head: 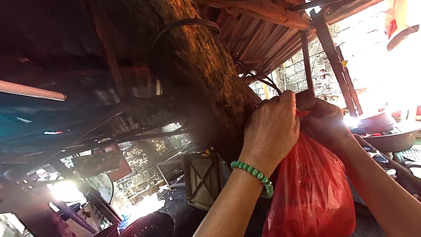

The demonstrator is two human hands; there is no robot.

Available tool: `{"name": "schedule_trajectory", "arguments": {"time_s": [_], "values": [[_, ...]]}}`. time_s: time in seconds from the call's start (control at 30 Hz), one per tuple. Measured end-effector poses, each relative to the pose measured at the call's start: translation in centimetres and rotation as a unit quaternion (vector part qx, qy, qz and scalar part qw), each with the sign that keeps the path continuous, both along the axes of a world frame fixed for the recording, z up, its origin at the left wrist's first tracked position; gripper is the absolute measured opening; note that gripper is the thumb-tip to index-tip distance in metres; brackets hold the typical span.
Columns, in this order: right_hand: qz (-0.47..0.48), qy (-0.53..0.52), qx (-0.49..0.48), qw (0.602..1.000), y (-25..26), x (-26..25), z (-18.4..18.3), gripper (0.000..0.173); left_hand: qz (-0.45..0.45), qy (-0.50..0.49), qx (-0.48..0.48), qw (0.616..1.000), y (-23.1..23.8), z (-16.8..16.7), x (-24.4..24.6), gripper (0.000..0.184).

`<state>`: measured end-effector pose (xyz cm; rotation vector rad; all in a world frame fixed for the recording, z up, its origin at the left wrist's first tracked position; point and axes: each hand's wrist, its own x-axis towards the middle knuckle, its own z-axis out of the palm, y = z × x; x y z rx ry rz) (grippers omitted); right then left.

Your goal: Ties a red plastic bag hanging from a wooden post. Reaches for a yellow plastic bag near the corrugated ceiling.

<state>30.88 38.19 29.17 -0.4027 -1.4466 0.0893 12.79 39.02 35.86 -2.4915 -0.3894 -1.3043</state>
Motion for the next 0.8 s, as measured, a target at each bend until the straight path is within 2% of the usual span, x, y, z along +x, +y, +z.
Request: {"name": "schedule_trajectory", "arguments": {"time_s": [0.07, 0.2, 0.3, 0.37, 0.4, 0.43, 0.47, 0.53, 0.6, 0.67, 0.73, 0.8], "values": [[-0.025, -0.009, 0.01, 1.0, -0.4, -0.1, 0.3, 0.025, 0.019, 0.01, 0.0, 1.0, -0.2, 0.0, 0.0, 0.009], [-0.162, -0.06, 0.082, 0.982, -1.9, -1.2, 1.5, 0.022, 0.039, 0.009, 0.011, 0.999, -0.3, 0.0, 0.2, 0.01], [-0.337, -0.157, 0.149, 0.916, -2.6, -1.4, 1.6, 0.007, 0.028, 0.006, 0.014, 0.999, -0.3, 0.0, 0.1, 0.01], [-0.431, -0.216, 0.174, 0.859, -3.1, -1.4, 1.8, 0.006, 0.025, 0.012, 0.016, 0.999, -0.2, 0.0, 0.0, 0.01], [-0.451, -0.227, 0.166, 0.847, -3.1, -1.4, 1.8, 0.008, 0.025, 0.017, 0.019, 0.999, -0.1, 0.0, 0.0, 0.01], [-0.443, -0.224, 0.14, 0.857, -3.2, -1.3, 1.9, 0.01, 0.026, 0.025, 0.019, 0.999, -0.1, 0.1, 0.0, 0.01], [-0.406, -0.21, 0.104, 0.883, -3.3, -1.2, 2.0, 0.012, 0.023, 0.03, 0.013, 0.999, -0.1, 0.1, 0.0, 0.01], [-0.249, -0.165, 0.045, 0.953, -3.3, -0.8, 2.1, 0.016, 0.01, 0.032, -0.005, 0.999, -0.2, 0.2, -0.2, 0.01], [-0.081, -0.128, -0.003, 0.988, -2.9, 0.0, 1.9, 0.021, 0.0, 0.029, -0.01, 1.0, 0.0, 0.3, -0.3, 0.011], [0.021, -0.117, -0.026, 0.993, -2.5, 0.7, 1.5, 0.017, -0.002, 0.033, -0.015, 0.999, 0.0, 0.3, -0.3, 0.012], [0.043, -0.128, -0.046, 0.99, -2.6, 1.1, 1.4, 0.014, 0.0, 0.038, -0.018, 0.999, -0.1, 0.3, -0.3, 0.012], [0.035, -0.115, -0.065, 0.991, -3.1, 0.9, 1.5, 0.024, -0.002, 0.041, -0.019, 0.999, -0.1, 0.4, -0.4, 0.011]]}}
